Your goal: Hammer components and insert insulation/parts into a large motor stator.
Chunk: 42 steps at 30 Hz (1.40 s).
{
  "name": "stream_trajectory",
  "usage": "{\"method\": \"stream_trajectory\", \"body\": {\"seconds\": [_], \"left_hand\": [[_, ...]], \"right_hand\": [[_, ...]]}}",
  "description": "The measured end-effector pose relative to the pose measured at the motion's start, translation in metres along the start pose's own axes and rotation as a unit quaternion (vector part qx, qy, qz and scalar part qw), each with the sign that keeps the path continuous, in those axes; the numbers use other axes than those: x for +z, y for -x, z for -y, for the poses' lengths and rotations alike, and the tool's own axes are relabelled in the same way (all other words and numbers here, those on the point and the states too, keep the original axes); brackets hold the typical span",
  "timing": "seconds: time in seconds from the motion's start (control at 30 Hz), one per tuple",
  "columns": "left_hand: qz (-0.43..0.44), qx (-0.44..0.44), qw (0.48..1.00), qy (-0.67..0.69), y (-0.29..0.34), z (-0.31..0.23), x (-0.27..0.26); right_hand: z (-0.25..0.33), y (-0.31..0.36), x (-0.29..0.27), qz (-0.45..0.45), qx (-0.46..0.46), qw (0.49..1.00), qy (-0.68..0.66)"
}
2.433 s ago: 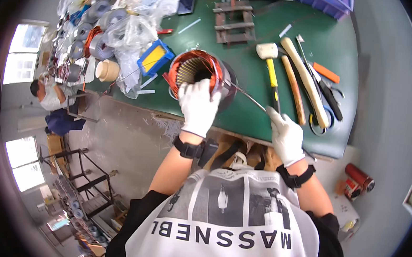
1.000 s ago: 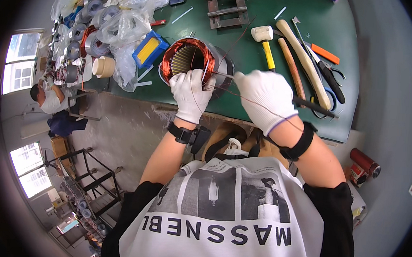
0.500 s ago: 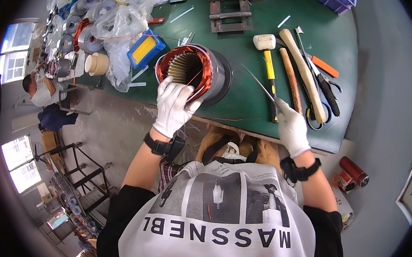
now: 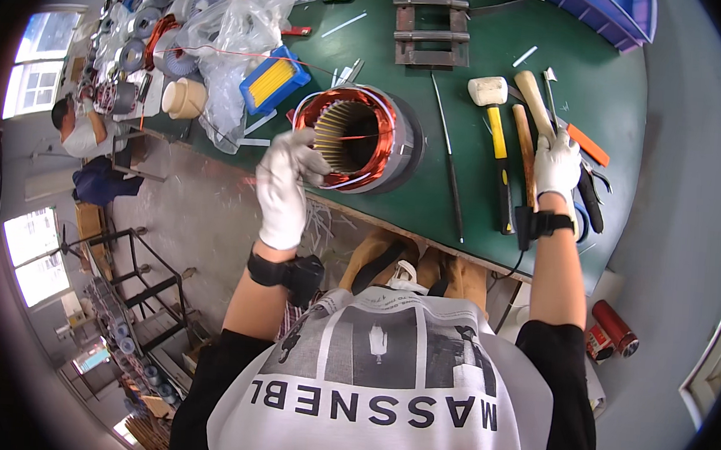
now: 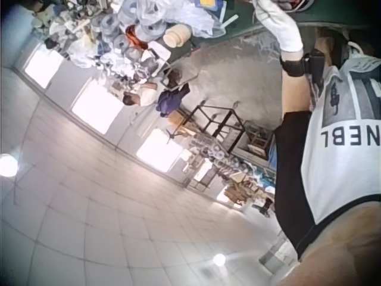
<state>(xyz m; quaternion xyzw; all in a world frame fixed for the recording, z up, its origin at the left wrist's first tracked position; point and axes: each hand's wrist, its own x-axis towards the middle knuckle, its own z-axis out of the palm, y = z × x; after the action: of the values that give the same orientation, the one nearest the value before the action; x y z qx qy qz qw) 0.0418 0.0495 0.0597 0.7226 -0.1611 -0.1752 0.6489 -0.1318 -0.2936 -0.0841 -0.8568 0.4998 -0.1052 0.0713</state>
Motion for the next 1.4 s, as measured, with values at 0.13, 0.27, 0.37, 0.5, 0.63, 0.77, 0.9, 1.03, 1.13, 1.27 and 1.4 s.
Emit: {"method": "stream_trajectory", "body": {"seconds": [0.13, 0.27, 0.37, 0.5, 0.63, 0.77, 0.9, 1.03, 1.13, 1.27, 1.4], "left_hand": [[-0.037, 0.020, 0.994, -0.096, -0.046, -0.022, 0.006], [0.106, -0.024, 0.990, 0.090, -0.082, -0.035, 0.040], [0.199, -0.043, 0.977, 0.067, -0.088, -0.055, 0.022], [0.112, 0.059, 0.984, 0.129, -0.080, -0.083, -0.030], [-0.184, 0.049, 0.956, 0.221, -0.047, -0.103, -0.090], [-0.219, 0.217, 0.937, 0.167, 0.001, -0.061, -0.137], [-0.297, 0.202, 0.924, 0.128, 0.070, -0.062, -0.127], [-0.394, 0.080, 0.911, 0.094, 0.166, -0.038, -0.093], [-0.472, 0.046, 0.880, -0.010, 0.235, -0.017, -0.085], [-0.538, -0.010, 0.843, -0.003, 0.299, -0.027, -0.081], [-0.561, 0.037, 0.819, 0.112, 0.339, -0.018, -0.083]], "right_hand": [[0.005, -0.020, -0.005, 0.137, -0.071, 0.981, 0.117], [0.019, -0.015, -0.025, 0.112, -0.043, 0.992, -0.045], [0.070, 0.009, -0.073, 0.173, -0.123, 0.960, -0.184], [0.109, 0.044, -0.099, 0.283, -0.110, 0.913, -0.272], [0.118, 0.068, -0.093, 0.412, 0.090, 0.809, -0.408], [0.094, 0.073, -0.076, 0.386, -0.015, 0.847, -0.366], [0.138, 0.058, 0.010, 0.446, -0.153, 0.793, -0.385], [0.176, 0.081, 0.007, 0.513, -0.351, 0.708, -0.335], [0.195, 0.107, -0.013, 0.529, -0.463, 0.644, -0.301], [0.210, 0.135, -0.049, 0.525, -0.588, 0.565, -0.243], [0.219, 0.184, -0.080, 0.511, -0.688, 0.482, -0.183]]}}
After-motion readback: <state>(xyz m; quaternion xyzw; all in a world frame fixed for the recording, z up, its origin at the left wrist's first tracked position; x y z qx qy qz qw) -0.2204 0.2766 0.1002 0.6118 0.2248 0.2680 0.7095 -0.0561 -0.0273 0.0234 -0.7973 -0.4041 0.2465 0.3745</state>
